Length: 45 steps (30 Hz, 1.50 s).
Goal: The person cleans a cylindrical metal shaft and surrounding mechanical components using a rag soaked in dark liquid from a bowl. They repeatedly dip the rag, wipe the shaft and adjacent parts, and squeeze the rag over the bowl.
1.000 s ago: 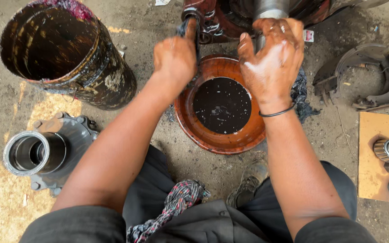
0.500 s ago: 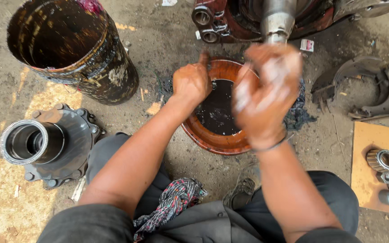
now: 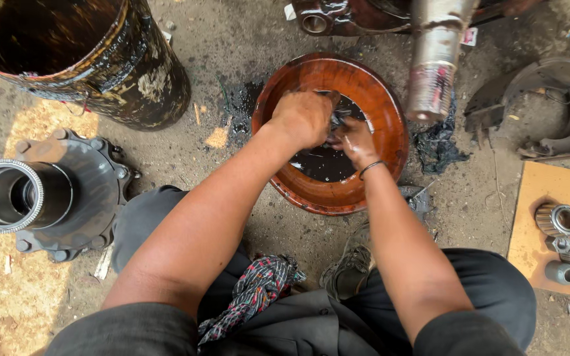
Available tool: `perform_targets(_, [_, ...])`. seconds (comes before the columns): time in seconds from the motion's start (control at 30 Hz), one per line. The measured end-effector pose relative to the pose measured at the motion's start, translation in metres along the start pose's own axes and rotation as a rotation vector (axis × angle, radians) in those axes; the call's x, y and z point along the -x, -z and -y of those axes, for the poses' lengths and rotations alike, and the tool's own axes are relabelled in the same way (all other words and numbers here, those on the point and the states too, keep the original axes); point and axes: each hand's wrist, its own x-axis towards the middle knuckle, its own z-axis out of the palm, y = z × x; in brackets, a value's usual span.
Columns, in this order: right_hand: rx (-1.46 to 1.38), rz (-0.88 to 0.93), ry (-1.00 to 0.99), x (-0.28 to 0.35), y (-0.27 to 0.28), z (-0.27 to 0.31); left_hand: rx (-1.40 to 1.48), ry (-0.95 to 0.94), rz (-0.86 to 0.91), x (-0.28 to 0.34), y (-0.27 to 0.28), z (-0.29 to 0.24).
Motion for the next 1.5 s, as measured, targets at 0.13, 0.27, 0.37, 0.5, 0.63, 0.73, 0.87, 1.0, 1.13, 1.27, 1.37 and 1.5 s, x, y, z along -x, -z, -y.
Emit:
perform_targets(0.13, [1.130, -0.040, -0.184, -0.026, 0.032, -0.050, -0.010, 0.029, 0.003, -0.006, -0.002, 0.007])
perform_targets(0.27, [1.352, 0.012, -0.315, -0.035, 0.032, -0.075, 0.031, 0.050, 0.009, -0.015, -0.008, 0.015])
perform_targets(0.37, [1.328, 0.127, -0.054, -0.029, 0.002, -0.093, 0.033, 0.027, 0.006, -0.017, -0.015, 0.021])
perform_targets(0.5, [1.102, 0.299, -0.320, -0.006, -0.049, -0.139, 0.027, 0.024, 0.014, -0.022, -0.025, 0.026])
perform_targets(0.63, [1.398, 0.467, -0.035, -0.038, -0.035, -0.164, 0.033, 0.002, 0.016, -0.029, -0.040, 0.026])
perform_targets(0.73, [1.523, 0.439, -0.024, -0.072, -0.002, -0.148, 0.005, -0.023, 0.041, -0.032, -0.046, 0.024])
perform_targets(0.87, [1.416, 0.157, -0.177, -0.053, 0.004, -0.125, -0.029, -0.046, 0.043, -0.030, -0.048, 0.023])
perform_targets(1.0, [1.385, 0.393, -0.234, -0.013, -0.024, -0.107, -0.039, -0.046, 0.085, -0.027, -0.046, 0.023])
perform_targets(1.13, [1.276, 0.420, -0.316, -0.027, -0.020, -0.077, 0.010, -0.012, 0.085, -0.027, -0.048, 0.021])
perform_targets(1.27, [1.342, 0.266, -0.350, -0.041, -0.013, -0.074, -0.041, -0.029, 0.082, -0.027, -0.049, 0.024])
perform_targets(1.37, [1.506, 0.379, -0.200, -0.020, -0.024, -0.108, -0.018, -0.078, 0.061, -0.025, -0.049, 0.025])
perform_targets(1.5, [1.353, 0.287, -0.012, -0.005, -0.028, -0.161, -0.011, -0.018, 0.093, -0.019, -0.049, 0.027])
